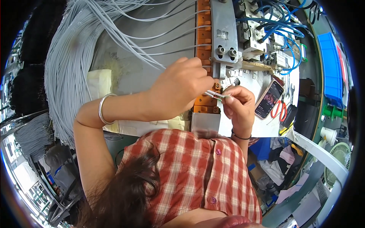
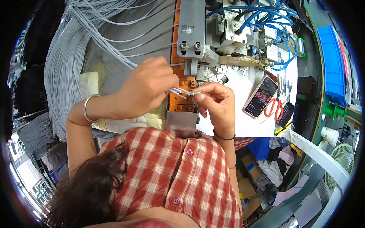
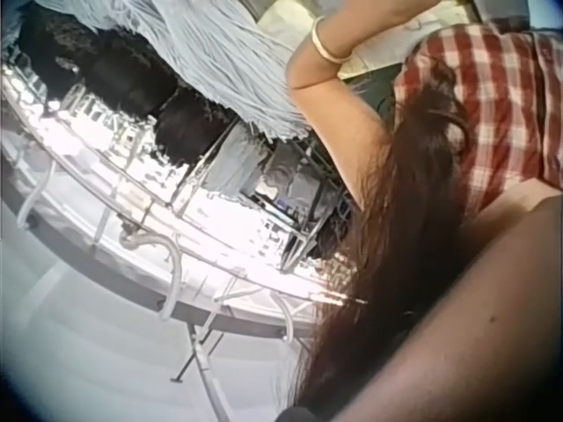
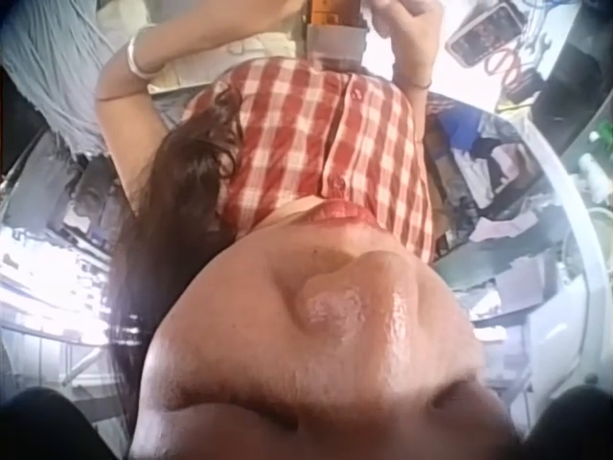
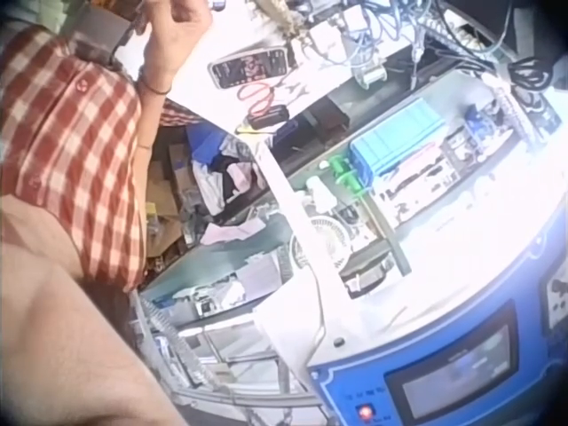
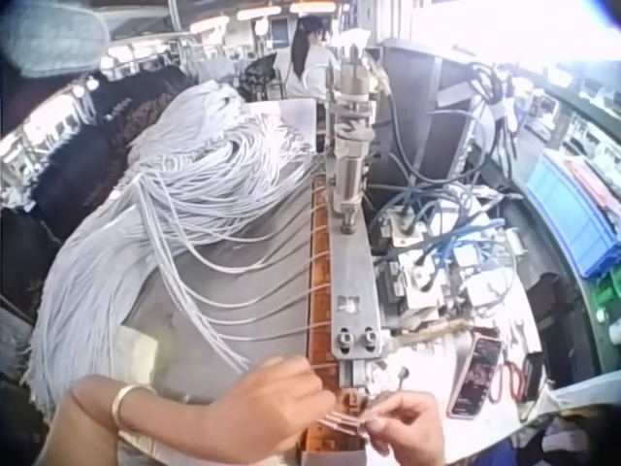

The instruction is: Assembling and organizing white electrical cable bundles at a manufacturing station.

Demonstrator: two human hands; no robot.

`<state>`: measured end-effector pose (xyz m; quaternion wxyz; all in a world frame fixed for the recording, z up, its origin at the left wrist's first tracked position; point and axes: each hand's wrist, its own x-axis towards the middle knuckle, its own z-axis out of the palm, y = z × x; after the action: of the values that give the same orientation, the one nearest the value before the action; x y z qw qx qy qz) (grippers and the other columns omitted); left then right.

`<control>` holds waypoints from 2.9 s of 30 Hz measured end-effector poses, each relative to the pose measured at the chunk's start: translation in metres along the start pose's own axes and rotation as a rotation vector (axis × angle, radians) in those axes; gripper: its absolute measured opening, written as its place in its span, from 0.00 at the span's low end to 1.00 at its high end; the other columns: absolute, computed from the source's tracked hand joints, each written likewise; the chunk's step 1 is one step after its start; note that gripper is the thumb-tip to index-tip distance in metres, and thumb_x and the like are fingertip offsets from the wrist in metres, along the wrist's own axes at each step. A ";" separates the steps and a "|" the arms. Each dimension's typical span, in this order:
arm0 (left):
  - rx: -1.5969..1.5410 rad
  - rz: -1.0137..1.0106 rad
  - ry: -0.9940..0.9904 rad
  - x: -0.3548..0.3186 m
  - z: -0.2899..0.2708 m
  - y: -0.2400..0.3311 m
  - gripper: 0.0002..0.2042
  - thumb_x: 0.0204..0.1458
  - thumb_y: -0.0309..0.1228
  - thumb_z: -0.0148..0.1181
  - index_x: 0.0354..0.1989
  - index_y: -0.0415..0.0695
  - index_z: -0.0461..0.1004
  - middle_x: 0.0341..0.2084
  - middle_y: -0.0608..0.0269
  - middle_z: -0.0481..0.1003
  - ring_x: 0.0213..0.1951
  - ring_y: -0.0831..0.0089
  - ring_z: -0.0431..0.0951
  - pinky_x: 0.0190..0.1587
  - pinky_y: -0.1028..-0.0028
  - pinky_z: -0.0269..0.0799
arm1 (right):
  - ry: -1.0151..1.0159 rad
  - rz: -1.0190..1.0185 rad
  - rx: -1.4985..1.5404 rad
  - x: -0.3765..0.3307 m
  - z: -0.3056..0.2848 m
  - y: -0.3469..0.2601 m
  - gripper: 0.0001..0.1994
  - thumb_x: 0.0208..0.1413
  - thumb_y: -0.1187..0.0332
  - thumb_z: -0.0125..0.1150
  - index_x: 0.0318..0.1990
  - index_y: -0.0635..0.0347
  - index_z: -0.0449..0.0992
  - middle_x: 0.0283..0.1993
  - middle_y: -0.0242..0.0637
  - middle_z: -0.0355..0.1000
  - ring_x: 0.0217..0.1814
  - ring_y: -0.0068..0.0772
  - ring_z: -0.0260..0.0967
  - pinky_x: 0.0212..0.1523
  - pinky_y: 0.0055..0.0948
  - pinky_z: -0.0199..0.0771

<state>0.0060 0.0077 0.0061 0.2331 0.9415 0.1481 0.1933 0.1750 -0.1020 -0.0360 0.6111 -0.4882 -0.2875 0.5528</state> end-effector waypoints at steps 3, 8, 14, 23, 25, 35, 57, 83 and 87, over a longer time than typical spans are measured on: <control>-0.009 0.008 -0.018 -0.001 0.001 0.000 0.09 0.29 0.17 0.53 0.23 0.41 0.69 0.20 0.62 0.66 0.29 0.64 0.65 0.32 0.69 0.59 | -0.195 0.057 0.133 0.001 -0.004 0.000 0.04 0.49 0.76 0.54 0.30 0.69 0.71 0.22 0.35 0.67 0.14 0.16 0.58 0.12 0.13 0.55; -0.002 -0.007 -0.051 0.000 0.000 0.001 0.10 0.30 0.17 0.53 0.25 0.41 0.71 0.19 0.63 0.66 0.30 0.65 0.65 0.32 0.69 0.58 | 0.047 -0.052 -0.013 0.000 0.002 -0.001 0.03 0.47 0.77 0.54 0.28 0.69 0.70 0.24 0.38 0.68 0.13 0.17 0.57 0.11 0.13 0.54; -0.062 0.038 -0.028 -0.003 0.005 -0.002 0.09 0.31 0.17 0.52 0.24 0.41 0.71 0.19 0.62 0.66 0.30 0.65 0.65 0.32 0.68 0.58 | -0.123 0.024 0.015 -0.003 0.002 -0.004 0.02 0.47 0.78 0.55 0.29 0.68 0.69 0.23 0.37 0.68 0.14 0.16 0.58 0.11 0.13 0.55; 0.012 0.052 -0.063 -0.004 0.009 -0.001 0.05 0.32 0.21 0.54 0.21 0.41 0.67 0.19 0.62 0.66 0.31 0.65 0.66 0.34 0.69 0.59 | 0.020 -0.045 -0.011 -0.001 -0.003 0.009 0.02 0.50 0.77 0.54 0.28 0.64 0.68 0.22 0.32 0.67 0.16 0.14 0.58 0.15 0.13 0.58; 0.042 0.091 -0.065 -0.004 0.010 -0.003 0.08 0.32 0.19 0.54 0.24 0.41 0.67 0.20 0.61 0.65 0.31 0.63 0.65 0.33 0.68 0.59 | 0.085 -0.088 -0.310 0.000 -0.006 0.015 0.04 0.51 0.75 0.53 0.27 0.63 0.67 0.21 0.30 0.65 0.16 0.13 0.57 0.15 0.12 0.56; 0.111 0.008 -0.095 -0.005 0.009 -0.001 0.08 0.32 0.19 0.54 0.25 0.41 0.66 0.19 0.62 0.64 0.30 0.65 0.65 0.34 0.69 0.59 | -0.050 0.193 -0.086 0.011 -0.019 0.015 0.06 0.54 0.70 0.52 0.29 0.61 0.66 0.18 0.23 0.60 0.14 0.11 0.50 0.14 0.12 0.49; 0.208 0.023 -0.056 -0.005 -0.002 0.003 0.07 0.34 0.21 0.57 0.22 0.41 0.66 0.19 0.63 0.65 0.29 0.66 0.65 0.31 0.70 0.59 | 0.149 -0.119 -0.217 0.001 0.012 0.001 0.03 0.48 0.80 0.55 0.31 0.69 0.72 0.21 0.30 0.67 0.16 0.12 0.58 0.14 0.11 0.54; 0.109 0.086 0.018 -0.004 0.009 -0.002 0.06 0.32 0.22 0.55 0.22 0.41 0.66 0.20 0.63 0.65 0.29 0.67 0.65 0.33 0.70 0.59 | 0.070 0.089 -0.151 0.009 -0.008 0.012 0.05 0.53 0.71 0.52 0.30 0.63 0.68 0.19 0.26 0.63 0.15 0.11 0.53 0.14 0.12 0.52; 0.139 0.051 -0.086 -0.006 0.009 -0.002 0.07 0.32 0.22 0.55 0.23 0.41 0.67 0.19 0.63 0.65 0.29 0.67 0.64 0.33 0.70 0.59 | -0.069 0.252 -0.109 0.008 -0.016 0.008 0.06 0.55 0.68 0.50 0.32 0.61 0.67 0.18 0.23 0.60 0.16 0.09 0.51 0.15 0.12 0.49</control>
<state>0.0043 0.0033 -0.0039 0.1683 0.9663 0.1269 0.1480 0.1883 -0.0996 -0.0502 0.4992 -0.5335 -0.2744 0.6253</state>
